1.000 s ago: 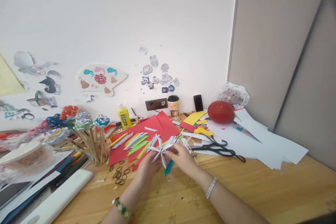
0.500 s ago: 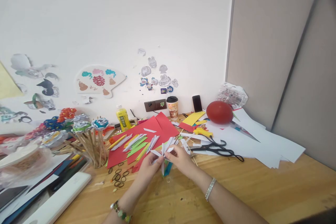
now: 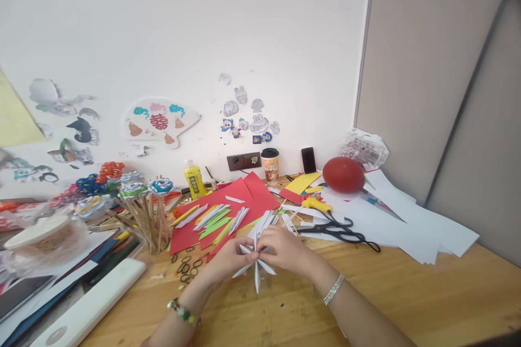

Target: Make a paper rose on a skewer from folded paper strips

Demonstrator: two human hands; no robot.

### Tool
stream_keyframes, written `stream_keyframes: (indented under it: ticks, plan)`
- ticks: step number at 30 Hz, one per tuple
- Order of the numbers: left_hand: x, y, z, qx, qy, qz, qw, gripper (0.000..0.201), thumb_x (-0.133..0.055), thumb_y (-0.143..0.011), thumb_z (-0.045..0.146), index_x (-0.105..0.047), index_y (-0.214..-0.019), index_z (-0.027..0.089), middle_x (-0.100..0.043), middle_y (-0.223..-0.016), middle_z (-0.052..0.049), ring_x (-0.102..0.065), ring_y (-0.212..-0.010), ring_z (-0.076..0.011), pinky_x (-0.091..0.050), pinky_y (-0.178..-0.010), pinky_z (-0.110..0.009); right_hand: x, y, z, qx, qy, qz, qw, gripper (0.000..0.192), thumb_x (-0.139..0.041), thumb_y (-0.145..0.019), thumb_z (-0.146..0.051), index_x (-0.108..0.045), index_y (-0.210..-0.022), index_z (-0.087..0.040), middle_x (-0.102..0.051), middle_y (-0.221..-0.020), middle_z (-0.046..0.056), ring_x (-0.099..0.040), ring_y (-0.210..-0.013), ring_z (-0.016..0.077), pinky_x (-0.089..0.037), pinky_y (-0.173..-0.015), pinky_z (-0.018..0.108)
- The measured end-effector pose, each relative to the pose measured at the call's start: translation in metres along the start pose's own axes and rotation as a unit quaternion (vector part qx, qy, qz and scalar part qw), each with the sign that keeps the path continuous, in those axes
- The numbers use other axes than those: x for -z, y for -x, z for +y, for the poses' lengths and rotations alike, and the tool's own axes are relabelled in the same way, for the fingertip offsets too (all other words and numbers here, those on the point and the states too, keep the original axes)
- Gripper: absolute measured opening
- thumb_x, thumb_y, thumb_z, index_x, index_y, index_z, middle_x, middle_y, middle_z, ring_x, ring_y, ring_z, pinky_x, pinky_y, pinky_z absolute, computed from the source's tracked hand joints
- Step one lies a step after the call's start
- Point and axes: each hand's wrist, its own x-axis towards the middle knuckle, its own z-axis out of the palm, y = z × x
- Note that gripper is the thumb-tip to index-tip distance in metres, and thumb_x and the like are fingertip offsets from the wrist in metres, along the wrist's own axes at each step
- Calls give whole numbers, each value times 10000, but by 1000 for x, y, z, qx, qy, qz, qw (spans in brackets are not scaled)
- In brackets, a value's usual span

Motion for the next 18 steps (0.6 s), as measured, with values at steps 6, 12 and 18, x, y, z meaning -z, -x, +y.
stream_keyframes:
  ticks: [6,12,18]
  plan:
    - [3,-1,0,-25,35,-8,999,495,-739,-612,490,-620,-928,127,-631,-624,-4,-475,-486,-96,-338,-469,-202,-10,-2,4,66,80,16,995,78,-553,-848,-146,-596,-788,-171,-624,-789,33,-547,-783,155,-445,-725,261]
    - [7,-2,-1,-46,32,-17,998,456,-752,-624,435,-629,-931,121,-640,-646,-5,-499,-534,-98,-353,-506,-201,-15,-1,4,98,109,6,989,155,-457,-884,-127,-554,-771,-170,-574,-797,45,-505,-767,156,-453,-704,261]
    - [5,-6,-4,-44,27,11,999,499,-750,-599,469,-632,-932,117,-661,-690,-29,-561,-614,-143,-410,-562,-237,-13,1,7,65,89,9,994,135,-476,-890,-153,-589,-821,-174,-613,-828,43,-534,-807,166,-448,-738,274]
